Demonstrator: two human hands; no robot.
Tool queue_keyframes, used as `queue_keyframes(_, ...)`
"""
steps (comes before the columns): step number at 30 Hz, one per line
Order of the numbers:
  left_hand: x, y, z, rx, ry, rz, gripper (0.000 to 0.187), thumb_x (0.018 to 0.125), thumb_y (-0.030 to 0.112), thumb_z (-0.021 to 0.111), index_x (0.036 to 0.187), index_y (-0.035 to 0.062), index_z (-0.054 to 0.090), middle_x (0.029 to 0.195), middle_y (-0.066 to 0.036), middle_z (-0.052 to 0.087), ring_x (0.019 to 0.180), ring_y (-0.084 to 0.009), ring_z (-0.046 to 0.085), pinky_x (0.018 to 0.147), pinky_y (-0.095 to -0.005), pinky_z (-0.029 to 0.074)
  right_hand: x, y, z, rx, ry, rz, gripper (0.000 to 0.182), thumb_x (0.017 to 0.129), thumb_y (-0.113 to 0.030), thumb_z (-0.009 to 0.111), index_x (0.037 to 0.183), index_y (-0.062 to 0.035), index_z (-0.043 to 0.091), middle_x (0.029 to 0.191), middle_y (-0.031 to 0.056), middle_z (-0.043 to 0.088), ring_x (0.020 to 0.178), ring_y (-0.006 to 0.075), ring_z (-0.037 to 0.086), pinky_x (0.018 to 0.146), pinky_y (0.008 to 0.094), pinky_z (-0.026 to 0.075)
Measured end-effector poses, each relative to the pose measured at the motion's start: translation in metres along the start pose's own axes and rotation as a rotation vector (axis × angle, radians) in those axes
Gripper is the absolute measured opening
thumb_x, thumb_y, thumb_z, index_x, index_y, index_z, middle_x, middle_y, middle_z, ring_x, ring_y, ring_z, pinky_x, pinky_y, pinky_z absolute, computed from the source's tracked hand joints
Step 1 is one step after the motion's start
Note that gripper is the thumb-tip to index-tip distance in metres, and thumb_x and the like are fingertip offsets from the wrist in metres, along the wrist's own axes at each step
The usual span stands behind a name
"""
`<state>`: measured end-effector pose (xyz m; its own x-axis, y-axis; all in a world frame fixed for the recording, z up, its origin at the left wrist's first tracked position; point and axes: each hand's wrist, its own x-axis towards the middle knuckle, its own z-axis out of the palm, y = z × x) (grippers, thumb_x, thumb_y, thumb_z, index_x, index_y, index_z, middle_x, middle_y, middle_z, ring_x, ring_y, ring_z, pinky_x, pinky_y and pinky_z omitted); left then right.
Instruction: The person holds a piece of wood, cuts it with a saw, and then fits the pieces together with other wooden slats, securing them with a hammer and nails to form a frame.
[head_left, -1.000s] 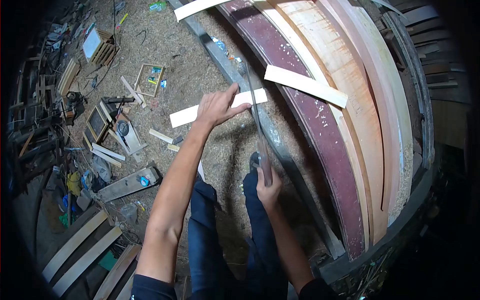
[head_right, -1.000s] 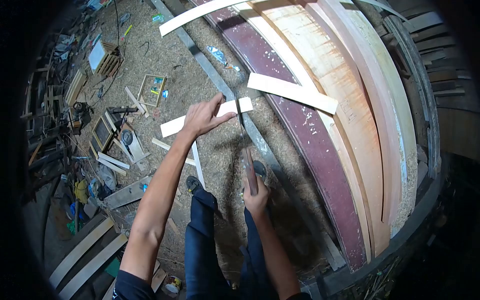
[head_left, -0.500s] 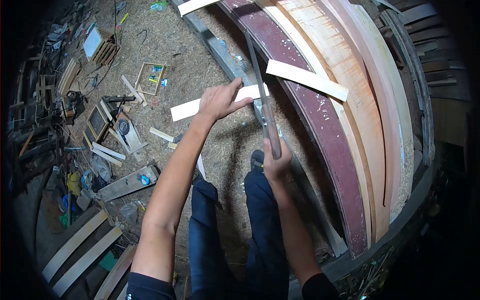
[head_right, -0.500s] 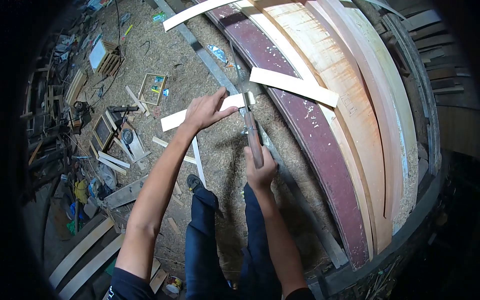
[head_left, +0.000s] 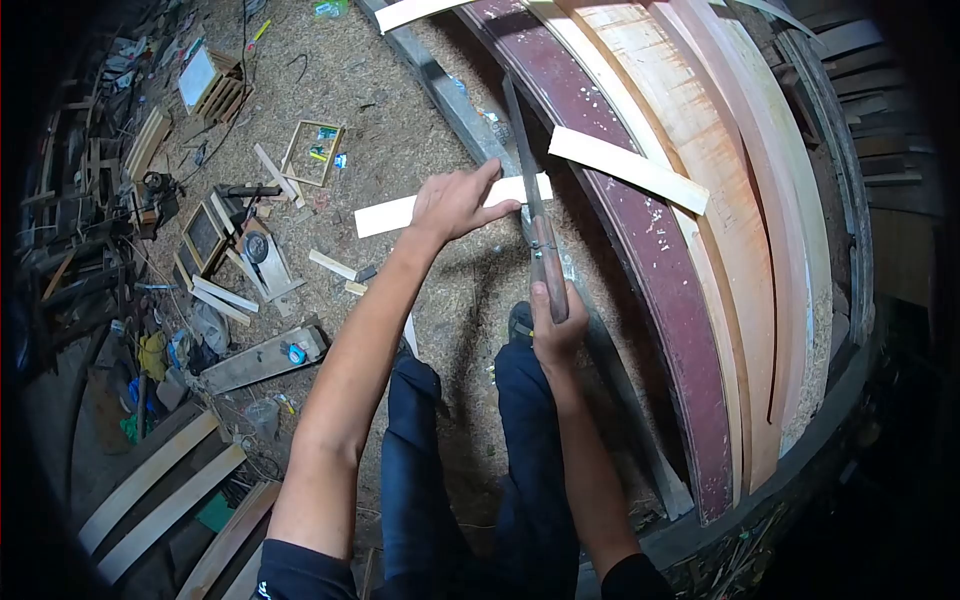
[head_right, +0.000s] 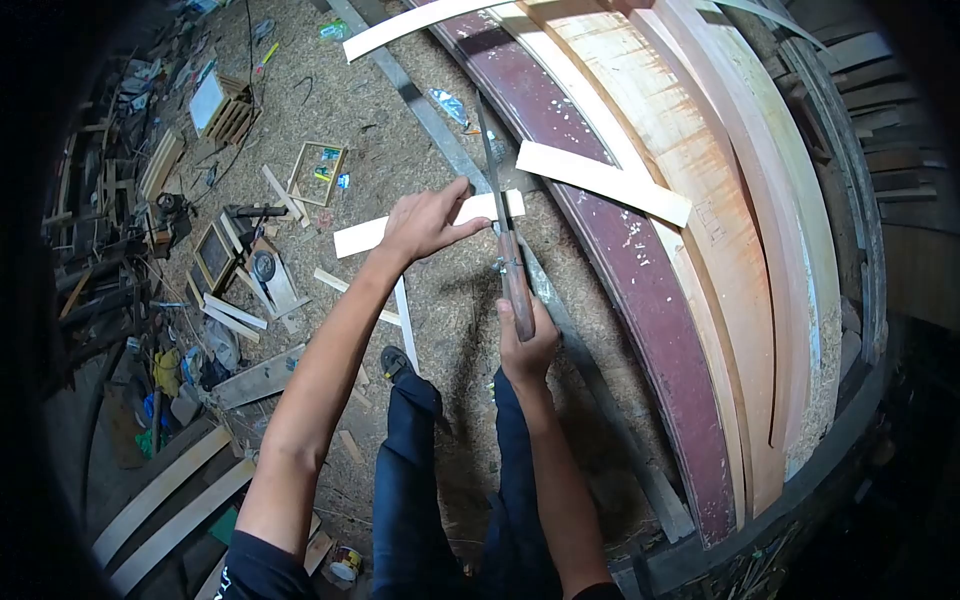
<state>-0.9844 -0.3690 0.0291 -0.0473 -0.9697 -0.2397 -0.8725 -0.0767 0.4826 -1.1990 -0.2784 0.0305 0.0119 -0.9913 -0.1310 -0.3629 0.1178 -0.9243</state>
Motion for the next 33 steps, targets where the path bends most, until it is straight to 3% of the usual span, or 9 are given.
queue_keyframes(5, 0.001, 0.0, 0.0, 0.005, -0.004, 0.011, 0.055, 0.083, 0.063, 0.056, 0.099, 0.0114, 0.049, 0.066, -0.011, 0.06, 0.065, -0.036, 0.061, 0.057, -0.046, 0.045, -0.003, -0.007, -0.001, -0.01, -0.021, 0.071, 0.024, 0.087, -0.023, 0.065, 0.094, 0.0006, 0.066, 0.072, 0.0134, 0.064, 0.068, 0.0188, 0.063, 0.064, 0.033, 0.048)
queue_keyframes(8, 0.002, -0.002, 0.002, 0.01, 0.003, 0.02, 0.055, 0.082, 0.064, 0.056, 0.1, 0.0117, 0.049, 0.066, -0.011, 0.06, 0.064, -0.0361, 0.061, 0.056, -0.0461, 0.045, -0.003, -0.013, -0.001, -0.077, -0.058, 0.145, 0.023, 0.087, -0.022, 0.066, 0.093, 0.0004, 0.065, 0.072, 0.0153, 0.062, 0.066, 0.021, 0.063, 0.063, 0.0338, 0.048)
queue_keyframes(11, 0.001, -0.004, 0.004, 0.008, 0.02, 0.031, 0.055, 0.083, 0.064, 0.056, 0.1, 0.0119, 0.049, 0.065, -0.01, 0.06, 0.062, -0.0359, 0.061, 0.055, -0.046, 0.045, -0.003, -0.017, 0.002, -0.081, -0.028, 0.105, 0.027, 0.09, -0.026, 0.063, 0.083, -0.0007, 0.06, 0.064, 0.0101, 0.055, 0.06, 0.0184, 0.054, 0.059, 0.0337, 0.043)
queue_keyframes(13, 0.0, -0.003, 0.005, -0.001, 0.027, 0.038, 0.054, 0.083, 0.063, 0.056, 0.099, 0.0119, 0.049, 0.064, -0.01, 0.06, 0.061, -0.0355, 0.061, 0.054, -0.0459, 0.045, -0.006, -0.02, 0.004, -0.171, 0.001, 0.11, 0.024, 0.087, -0.022, 0.068, 0.082, -0.0013, 0.059, 0.061, 0.018, 0.054, 0.052, 0.029, 0.055, 0.052, 0.0372, 0.041)
queue_keyframes(19, 0.003, -0.002, 0.001, -0.031, -0.002, 0.008, 0.054, 0.083, 0.063, 0.056, 0.096, 0.0118, 0.048, 0.061, -0.008, 0.059, 0.058, -0.0337, 0.06, 0.052, -0.0449, 0.044, -0.012, -0.015, 0.017, -0.138, 0.091, 0.031, 0.024, 0.087, -0.022, 0.068, 0.077, -0.0023, 0.057, 0.058, 0.0162, 0.052, 0.049, 0.0305, 0.05, 0.05, 0.0378, 0.039)
queue_keyframes(29, 0.006, -0.008, 0.005, -0.016, -0.027, 0.009, 0.057, 0.081, 0.066, 0.057, 0.096, 0.012, 0.047, 0.062, -0.009, 0.059, 0.058, -0.0339, 0.06, 0.052, -0.0451, 0.043, -0.006, -0.011, 0.008, -0.106, 0.029, 0.009, 0.024, 0.086, -0.022, 0.07, 0.078, -0.0021, 0.058, 0.058, 0.016, 0.052, 0.049, 0.0291, 0.051, 0.05, 0.0367, 0.039)
queue_keyframes(31, 0.007, -0.009, 0.006, -0.013, -0.037, 0.011, 0.057, 0.081, 0.067, 0.056, 0.096, 0.0119, 0.047, 0.062, -0.009, 0.059, 0.057, -0.0338, 0.06, 0.052, -0.0451, 0.043, -0.007, -0.008, 0.009, -0.244, 0.052, -0.115, 0.023, 0.086, -0.021, 0.069, 0.079, -0.0022, 0.058, 0.06, 0.0164, 0.053, 0.05, 0.0289, 0.053, 0.05, 0.0361, 0.04)
queue_keyframes(33, 0.008, -0.009, 0.004, 0.005, -0.034, 0.016, 0.058, 0.081, 0.067, 0.056, 0.095, 0.0115, 0.047, 0.061, -0.01, 0.058, 0.057, -0.0339, 0.059, 0.052, -0.0449, 0.042, -0.006, -0.008, 0.01, -0.184, 0.029, -0.049, 0.022, 0.086, -0.02, 0.069, 0.079, -0.002, 0.058, 0.061, 0.0167, 0.053, 0.051, 0.0289, 0.053, 0.051, 0.0362, 0.041)
